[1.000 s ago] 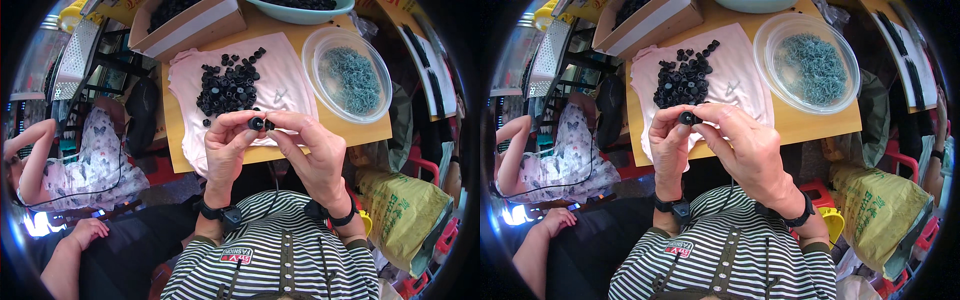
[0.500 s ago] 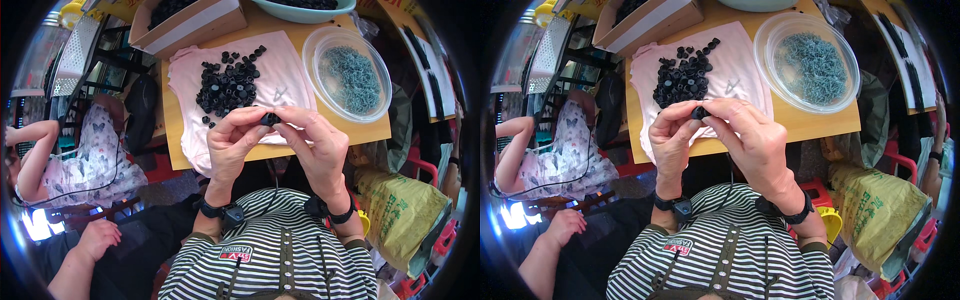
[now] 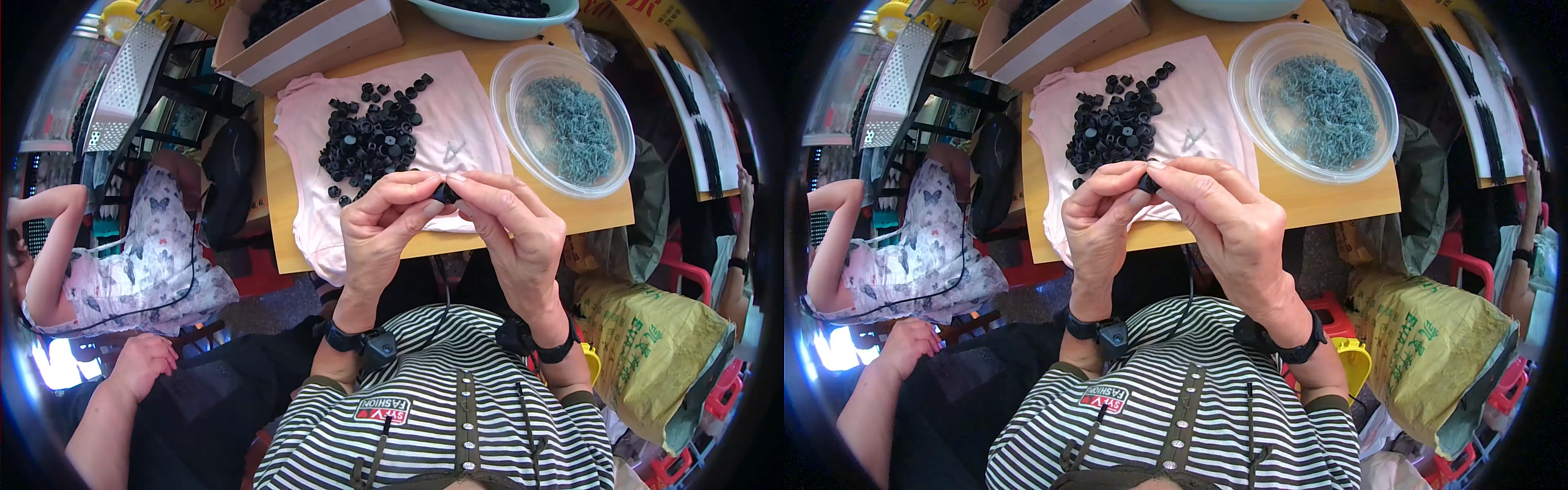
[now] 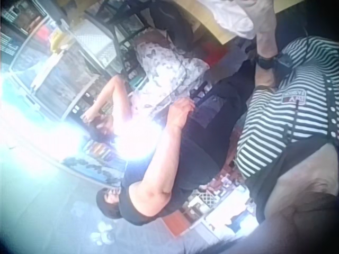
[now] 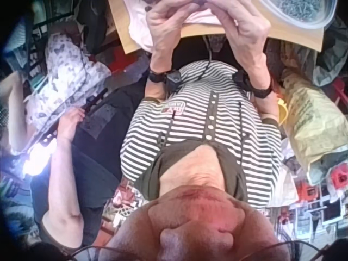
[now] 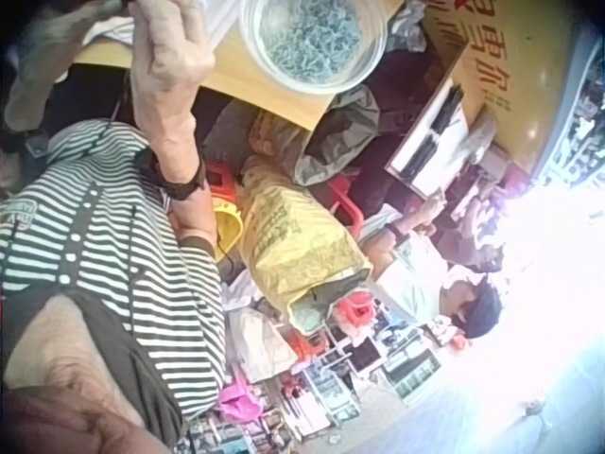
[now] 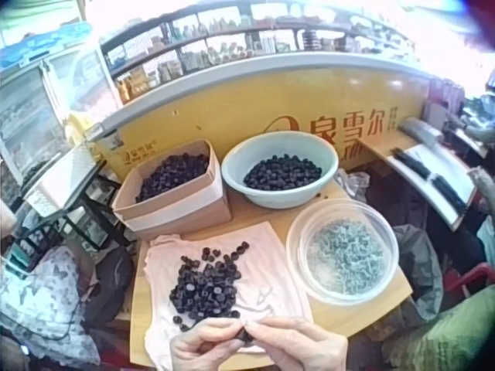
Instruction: Sorting and inspecting small black plastic caps and metal springs on a table.
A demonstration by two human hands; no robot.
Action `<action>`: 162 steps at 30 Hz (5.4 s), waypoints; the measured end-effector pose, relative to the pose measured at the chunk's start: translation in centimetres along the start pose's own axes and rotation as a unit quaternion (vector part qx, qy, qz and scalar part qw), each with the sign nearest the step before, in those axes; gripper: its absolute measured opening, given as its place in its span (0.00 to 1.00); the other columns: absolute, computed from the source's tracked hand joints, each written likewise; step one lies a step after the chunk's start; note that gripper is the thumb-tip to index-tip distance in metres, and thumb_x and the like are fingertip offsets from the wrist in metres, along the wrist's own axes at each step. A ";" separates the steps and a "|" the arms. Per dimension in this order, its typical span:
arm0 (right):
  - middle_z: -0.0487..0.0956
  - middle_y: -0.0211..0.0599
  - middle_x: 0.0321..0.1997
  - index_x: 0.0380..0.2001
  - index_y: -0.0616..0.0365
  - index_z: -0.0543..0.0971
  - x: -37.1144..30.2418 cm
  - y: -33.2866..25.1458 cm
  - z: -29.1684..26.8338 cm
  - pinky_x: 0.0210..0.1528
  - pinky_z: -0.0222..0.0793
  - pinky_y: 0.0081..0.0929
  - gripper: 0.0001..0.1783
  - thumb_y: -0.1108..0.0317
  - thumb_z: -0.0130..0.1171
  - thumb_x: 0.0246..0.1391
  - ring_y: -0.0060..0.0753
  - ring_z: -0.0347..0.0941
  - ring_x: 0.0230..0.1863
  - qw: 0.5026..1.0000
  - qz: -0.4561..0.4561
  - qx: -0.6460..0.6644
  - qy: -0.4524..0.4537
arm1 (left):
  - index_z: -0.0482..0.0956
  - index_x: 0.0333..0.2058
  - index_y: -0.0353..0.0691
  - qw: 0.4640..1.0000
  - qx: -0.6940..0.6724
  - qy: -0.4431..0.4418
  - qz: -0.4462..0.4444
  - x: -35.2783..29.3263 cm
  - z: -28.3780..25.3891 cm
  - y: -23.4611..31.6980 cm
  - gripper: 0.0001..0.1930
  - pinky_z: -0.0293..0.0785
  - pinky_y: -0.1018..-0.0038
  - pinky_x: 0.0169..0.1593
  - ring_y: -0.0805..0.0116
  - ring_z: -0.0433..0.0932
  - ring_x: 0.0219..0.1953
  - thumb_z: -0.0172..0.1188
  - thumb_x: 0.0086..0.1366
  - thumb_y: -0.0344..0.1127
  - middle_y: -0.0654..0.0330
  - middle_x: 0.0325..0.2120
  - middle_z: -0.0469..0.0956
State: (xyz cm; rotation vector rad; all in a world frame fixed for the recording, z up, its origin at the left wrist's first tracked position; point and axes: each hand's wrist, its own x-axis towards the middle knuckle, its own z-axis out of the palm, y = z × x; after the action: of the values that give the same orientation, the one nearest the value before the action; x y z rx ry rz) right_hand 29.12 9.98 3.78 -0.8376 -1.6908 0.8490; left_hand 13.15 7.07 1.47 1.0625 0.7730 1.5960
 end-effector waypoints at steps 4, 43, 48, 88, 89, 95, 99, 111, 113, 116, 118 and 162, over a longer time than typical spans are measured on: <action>0.79 0.40 0.38 0.39 0.61 0.81 0.1 0.4 0.0 0.37 0.76 0.23 0.12 0.79 0.60 0.49 0.32 0.79 0.37 0.999 0.032 0.038 -0.001 | 0.78 0.41 0.30 1.000 0.007 0.001 -0.010 -0.1 0.1 0.0 0.11 0.80 0.68 0.50 0.64 0.76 0.46 0.57 0.59 0.17 0.50 0.44 0.75; 0.77 0.41 0.32 0.35 0.58 0.78 12.7 1.1 -1.0 0.32 0.71 0.31 0.12 0.70 0.64 0.45 0.40 0.75 0.29 0.967 -0.095 -0.235 0.020 | 0.79 0.42 0.32 0.975 0.121 0.187 -0.011 2.2 -2.0 0.8 0.12 0.71 0.79 0.45 0.75 0.77 0.39 0.53 0.68 0.34 0.58 0.37 0.80; 0.78 0.37 0.35 0.42 0.60 0.79 19.5 5.2 -1.3 0.36 0.69 0.26 0.19 0.63 0.65 0.47 0.28 0.71 0.27 0.932 -0.036 -0.356 0.058 | 0.80 0.40 0.31 0.952 0.204 0.224 -0.031 1.0 -5.3 1.4 0.12 0.73 0.77 0.43 0.71 0.78 0.36 0.52 0.68 0.35 0.55 0.34 0.81; 0.73 0.48 0.31 0.32 0.62 0.72 3.0 4.7 0.4 0.35 0.69 0.42 0.07 0.73 0.57 0.49 0.53 0.72 0.36 0.961 0.073 -0.239 -0.118 | 0.78 0.30 0.36 0.770 0.632 -0.054 0.070 6.1 -0.2 -5.2 0.05 0.72 0.66 0.37 0.56 0.73 0.36 0.62 0.53 0.27 0.56 0.30 0.74; 0.72 0.47 0.32 0.33 0.62 0.72 2.1 4.8 0.4 0.35 0.69 0.42 0.08 0.73 0.58 0.49 0.52 0.73 0.36 0.954 0.098 -0.254 -0.124 | 0.78 0.29 0.36 0.772 0.631 -0.044 0.070 6.3 -0.1 -5.4 0.05 0.72 0.66 0.38 0.57 0.73 0.36 0.62 0.53 0.28 0.57 0.30 0.74; 0.73 0.43 0.34 0.34 0.61 0.74 -0.9 5.9 0.6 0.36 0.69 0.36 0.09 0.75 0.59 0.47 0.48 0.73 0.33 0.958 0.089 -0.249 -0.112 | 0.78 0.26 0.37 0.742 0.665 -0.038 0.071 6.3 0.5 -6.2 0.04 0.73 0.67 0.37 0.59 0.73 0.37 0.64 0.51 0.30 0.58 0.31 0.74; 0.73 0.43 0.32 0.34 0.61 0.74 -1.2 6.1 0.1 0.35 0.70 0.34 0.09 0.77 0.59 0.47 0.47 0.73 0.32 0.962 0.067 -0.242 -0.103 | 0.77 0.26 0.37 0.742 0.665 -0.049 0.073 6.3 0.3 -5.9 0.04 0.72 0.67 0.37 0.59 0.73 0.35 0.63 0.51 0.28 0.58 0.30 0.74; 0.79 0.35 0.39 0.43 0.66 0.76 -1.1 4.7 -1.7 0.40 0.72 0.17 0.14 0.73 0.61 0.54 0.21 0.76 0.37 0.894 0.310 0.322 -0.032 | 0.76 0.39 0.32 0.983 0.134 0.046 -0.120 2.4 1.0 -0.4 0.06 0.71 0.84 0.41 0.79 0.75 0.33 0.58 0.62 0.25 0.63 0.31 0.77; 0.79 0.37 0.40 0.43 0.66 0.76 -1.0 4.2 -1.4 0.40 0.73 0.18 0.13 0.73 0.60 0.54 0.23 0.77 0.37 0.880 0.321 0.349 -0.023 | 0.76 0.43 0.31 0.983 0.103 0.068 -0.133 1.8 1.3 0.1 0.10 0.72 0.83 0.41 0.79 0.76 0.34 0.58 0.63 0.25 0.62 0.32 0.77; 0.80 0.38 0.40 0.43 0.65 0.76 -0.9 4.0 -1.3 0.40 0.73 0.19 0.12 0.72 0.59 0.55 0.25 0.77 0.38 0.860 0.342 0.378 -0.025 | 0.76 0.45 0.31 0.985 0.125 0.030 -0.114 1.3 0.6 0.2 0.11 0.72 0.83 0.42 0.78 0.76 0.35 0.57 0.63 0.25 0.61 0.33 0.78; 0.80 0.39 0.40 0.43 0.65 0.76 -0.8 3.8 -1.3 0.40 0.73 0.20 0.12 0.72 0.59 0.56 0.25 0.78 0.39 0.856 0.350 0.379 -0.037 | 0.76 0.43 0.31 0.985 0.103 0.032 -0.136 1.0 0.7 0.6 0.10 0.74 0.81 0.44 0.76 0.78 0.36 0.57 0.63 0.25 0.59 0.34 0.79; 0.79 0.33 0.37 0.45 0.64 0.77 -0.9 5.1 0.4 0.42 0.73 0.17 0.13 0.72 0.59 0.56 0.21 0.76 0.38 0.753 0.421 0.504 -0.033 | 0.79 0.31 0.34 0.872 0.488 -0.009 0.017 1.6 1.7 1.5 0.07 0.73 0.80 0.30 0.75 0.77 0.26 0.62 0.51 0.19 0.60 0.27 0.77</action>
State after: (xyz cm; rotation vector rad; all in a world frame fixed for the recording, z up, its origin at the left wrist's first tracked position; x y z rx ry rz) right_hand 29.57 11.73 -1.11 -0.7330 -0.5642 2.1530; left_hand 13.97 8.19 3.91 1.7868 1.6346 1.1788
